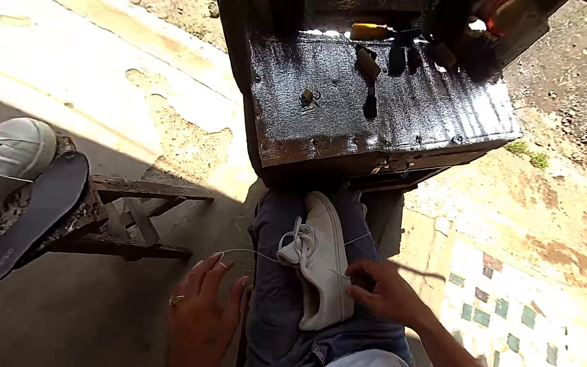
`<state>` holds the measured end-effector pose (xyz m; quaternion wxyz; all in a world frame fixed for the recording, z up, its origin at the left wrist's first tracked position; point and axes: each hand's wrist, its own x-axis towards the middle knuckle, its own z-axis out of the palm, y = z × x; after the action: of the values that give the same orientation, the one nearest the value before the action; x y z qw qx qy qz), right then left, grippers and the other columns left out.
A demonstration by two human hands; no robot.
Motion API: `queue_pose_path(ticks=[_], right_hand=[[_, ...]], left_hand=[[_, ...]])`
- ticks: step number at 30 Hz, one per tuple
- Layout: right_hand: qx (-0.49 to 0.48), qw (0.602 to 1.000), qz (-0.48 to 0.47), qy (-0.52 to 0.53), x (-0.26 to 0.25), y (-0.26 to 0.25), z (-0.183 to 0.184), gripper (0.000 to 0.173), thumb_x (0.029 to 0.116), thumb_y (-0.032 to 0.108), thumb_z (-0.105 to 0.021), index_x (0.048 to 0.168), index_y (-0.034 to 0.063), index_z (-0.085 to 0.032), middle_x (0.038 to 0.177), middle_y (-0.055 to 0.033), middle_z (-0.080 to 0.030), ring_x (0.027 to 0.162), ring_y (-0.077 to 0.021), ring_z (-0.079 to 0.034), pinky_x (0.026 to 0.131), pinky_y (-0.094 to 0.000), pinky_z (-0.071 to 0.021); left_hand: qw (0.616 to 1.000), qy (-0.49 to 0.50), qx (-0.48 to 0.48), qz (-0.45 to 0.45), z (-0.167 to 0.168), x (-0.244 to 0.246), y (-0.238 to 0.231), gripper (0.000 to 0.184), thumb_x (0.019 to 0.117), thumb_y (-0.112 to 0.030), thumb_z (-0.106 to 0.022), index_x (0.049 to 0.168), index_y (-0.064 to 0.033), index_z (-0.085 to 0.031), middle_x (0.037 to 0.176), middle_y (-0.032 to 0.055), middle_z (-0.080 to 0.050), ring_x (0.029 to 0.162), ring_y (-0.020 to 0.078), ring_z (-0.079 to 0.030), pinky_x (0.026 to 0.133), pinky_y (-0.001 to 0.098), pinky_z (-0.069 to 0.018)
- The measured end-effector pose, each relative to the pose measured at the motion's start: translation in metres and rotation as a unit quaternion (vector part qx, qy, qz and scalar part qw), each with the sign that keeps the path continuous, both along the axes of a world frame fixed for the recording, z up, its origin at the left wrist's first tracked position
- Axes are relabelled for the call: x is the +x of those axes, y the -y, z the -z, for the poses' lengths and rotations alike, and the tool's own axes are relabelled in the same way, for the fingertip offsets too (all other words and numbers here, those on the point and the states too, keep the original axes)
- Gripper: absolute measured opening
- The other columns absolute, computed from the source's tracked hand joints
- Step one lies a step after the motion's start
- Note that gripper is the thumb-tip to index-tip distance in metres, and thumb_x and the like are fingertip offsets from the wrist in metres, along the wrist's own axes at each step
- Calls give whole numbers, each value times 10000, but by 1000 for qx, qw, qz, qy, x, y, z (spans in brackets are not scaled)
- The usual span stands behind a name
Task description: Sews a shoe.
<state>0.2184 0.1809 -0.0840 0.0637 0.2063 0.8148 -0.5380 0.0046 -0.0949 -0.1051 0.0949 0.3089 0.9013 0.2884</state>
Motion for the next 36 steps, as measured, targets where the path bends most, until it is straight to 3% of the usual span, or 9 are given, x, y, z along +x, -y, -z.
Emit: queue_pose_path(ticks=[2,5,8,16,22,27,30,33,36], right_hand=[[45,995,-92,12,-19,9,-13,281,996,324,-654,1139,89,-707,902,-69,-713,780,-182,-683,721,-416,-572],[64,983,-170,-14,-43,25,-29,247,1006,256,-632,1126,52,-704,962,-123,-721,856,-272,-707,754,-504,-564],[70,975,-206,-51,-49,27,-34,230,1009,240,-629,1106,47,-706,986,-123,-724,894,-276,-715,758,-507,-566],[65,961,-255,-91,-33,14,-29,266,1044,273,-586,1179,79,-710,998,-113,-723,877,-281,-715,722,-505,-559],[76,966,-223,-111,-18,-8,-32,224,1032,260,-596,1095,80,-714,909,-87,-711,793,-246,-696,672,-467,-549],[40,972,-213,-95,-22,-7,-32,220,1031,249,-594,1050,67,-716,848,-92,-704,761,-246,-686,674,-474,-538],[12,973,-215,-83,-26,-1,-28,240,1039,254,-583,1033,56,-718,816,-100,-694,750,-253,-681,676,-479,-530],[7,969,-238,-67,-22,0,-24,243,1038,263,-582,1026,67,-726,820,-101,-697,762,-267,-686,670,-502,-523],[2,958,-275,-76,-18,-4,-25,218,1030,240,-593,1015,75,-736,824,-99,-705,782,-276,-692,684,-514,-522]], left_hand=[[993,-56,61,82,-8,9,-15,537,1020,-493,-557,1323,-59,-650,1508,269,-491,1447,481,-386,1171,646,-298],[970,-73,100,208,-14,33,-42,404,1030,-512,-540,1181,-197,-743,1361,71,-670,1423,313,-482,1205,626,-237],[954,-45,126,268,-9,38,-51,255,1046,-337,-571,977,-191,-769,1123,-34,-761,1297,167,-595,1225,594,-197],[935,36,147,320,-3,31,-45,283,1063,-377,-540,966,-204,-742,1100,-70,-758,1267,81,-594,1252,554,-121],[940,59,189,279,0,12,-43,242,1048,-299,-528,899,-171,-669,1067,-36,-751,1215,101,-631,1230,483,-282],[931,57,173,316,-3,25,-61,245,1007,-433,-633,1118,-233,-721,1152,-49,-721,1248,120,-603,1208,482,-331],[928,50,153,335,-3,38,-71,211,1027,-357,-619,998,-192,-748,1009,-51,-744,1145,85,-641,1206,443,-315],[916,105,128,366,-2,40,-67,252,1046,-332,-584,981,-158,-753,983,-29,-748,1104,86,-648,1182,419,-320],[893,175,111,399,-11,42,-65,289,1061,-294,-558,987,-90,-749,972,37,-747,1058,146,-648,1035,373,-426]])
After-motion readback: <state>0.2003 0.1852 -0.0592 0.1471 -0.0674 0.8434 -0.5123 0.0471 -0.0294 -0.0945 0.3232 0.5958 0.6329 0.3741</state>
